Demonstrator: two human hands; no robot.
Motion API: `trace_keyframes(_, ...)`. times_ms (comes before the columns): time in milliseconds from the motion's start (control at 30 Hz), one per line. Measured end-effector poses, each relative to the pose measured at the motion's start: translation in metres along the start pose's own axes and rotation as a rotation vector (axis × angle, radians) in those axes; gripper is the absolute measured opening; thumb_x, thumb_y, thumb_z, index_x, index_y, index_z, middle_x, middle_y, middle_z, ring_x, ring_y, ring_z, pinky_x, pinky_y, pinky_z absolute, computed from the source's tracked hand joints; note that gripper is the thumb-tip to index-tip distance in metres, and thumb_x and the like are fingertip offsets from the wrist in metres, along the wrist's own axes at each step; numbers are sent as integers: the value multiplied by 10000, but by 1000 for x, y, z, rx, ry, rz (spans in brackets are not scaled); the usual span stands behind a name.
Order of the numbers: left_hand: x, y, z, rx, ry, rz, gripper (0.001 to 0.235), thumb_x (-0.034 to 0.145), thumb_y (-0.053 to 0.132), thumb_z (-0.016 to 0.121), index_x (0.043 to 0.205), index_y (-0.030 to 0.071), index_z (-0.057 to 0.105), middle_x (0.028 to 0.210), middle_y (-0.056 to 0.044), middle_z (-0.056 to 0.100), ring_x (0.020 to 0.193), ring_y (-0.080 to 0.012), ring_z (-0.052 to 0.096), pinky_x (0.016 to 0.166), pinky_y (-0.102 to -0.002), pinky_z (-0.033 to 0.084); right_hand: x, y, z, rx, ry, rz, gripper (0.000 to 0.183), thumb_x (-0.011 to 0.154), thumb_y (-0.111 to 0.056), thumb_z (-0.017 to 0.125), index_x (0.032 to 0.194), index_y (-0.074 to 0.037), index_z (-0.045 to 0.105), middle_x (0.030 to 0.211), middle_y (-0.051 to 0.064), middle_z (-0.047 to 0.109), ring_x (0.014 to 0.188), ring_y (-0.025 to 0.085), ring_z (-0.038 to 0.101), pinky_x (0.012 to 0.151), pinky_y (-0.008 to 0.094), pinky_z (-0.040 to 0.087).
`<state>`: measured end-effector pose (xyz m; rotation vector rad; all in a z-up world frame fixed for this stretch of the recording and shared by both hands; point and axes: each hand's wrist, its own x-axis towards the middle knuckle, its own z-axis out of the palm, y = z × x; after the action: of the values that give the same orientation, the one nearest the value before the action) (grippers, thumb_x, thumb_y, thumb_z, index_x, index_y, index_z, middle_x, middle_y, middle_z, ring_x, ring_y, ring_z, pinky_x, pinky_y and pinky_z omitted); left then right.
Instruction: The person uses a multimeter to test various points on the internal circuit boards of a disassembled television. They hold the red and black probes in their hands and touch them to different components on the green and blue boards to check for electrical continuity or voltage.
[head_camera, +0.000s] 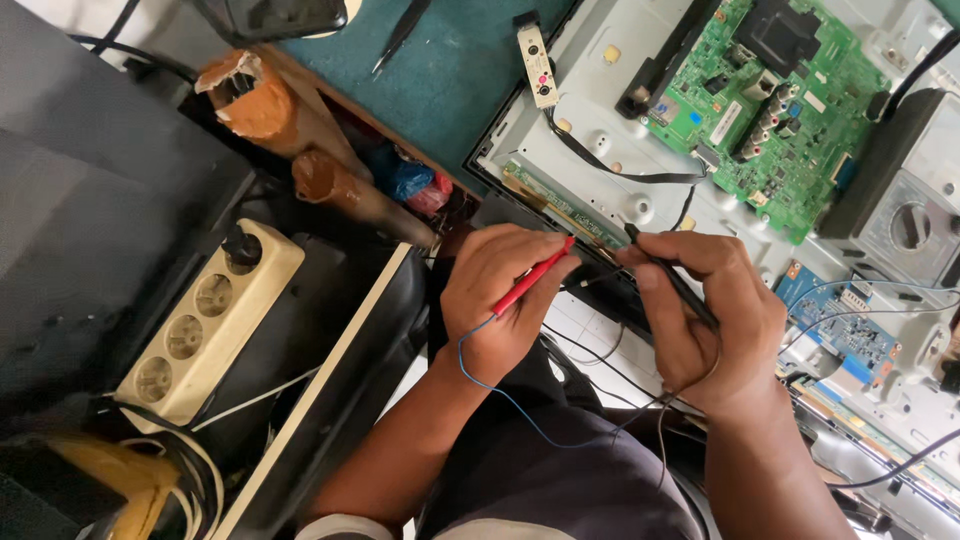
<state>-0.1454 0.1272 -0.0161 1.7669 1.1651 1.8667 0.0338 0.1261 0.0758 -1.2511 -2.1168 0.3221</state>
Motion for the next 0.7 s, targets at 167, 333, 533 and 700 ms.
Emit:
trace_keyframes(167,0,-4,5,31,16,7,204,1011,-9,796,1167,21,669,1140,-110,781,998,-274,788,969,-424,626,-8,5,1,98,91,218,174,1105,-20,648,1238,91,645,1083,213,771,1067,292,814,923,289,557)
trace_keyframes(333,-4,-9,7,69,-25,43,270,1009,-14,831,1220,48,674,1191,-112,782,1045,-261,758,1026,-405,585,-15,6,-3,128,112,313,152,1076,-2,686,1189,98,666,1019,216,768,958,241,777,845,282,578)
trace_keyframes(533,-2,-5,3,32,-52,-4,214,1034,12,789,1210,49,673,1195,-103,771,1075,-270,730,1030,-405,597,-34,9,-11,278,311,533,177,1126,-28,585,1214,126,593,945,260,664,866,315,755,770,323,582)
trace_keyframes(700,-14,13,-13,-3,-35,-84,175,1049,88,716,1197,91,624,1153,-90,752,1021,-289,698,1025,-433,571,-77,16,-25,340,422,490,399,1126,-289,564,1257,88,561,910,276,661,790,327,716,774,353,580)
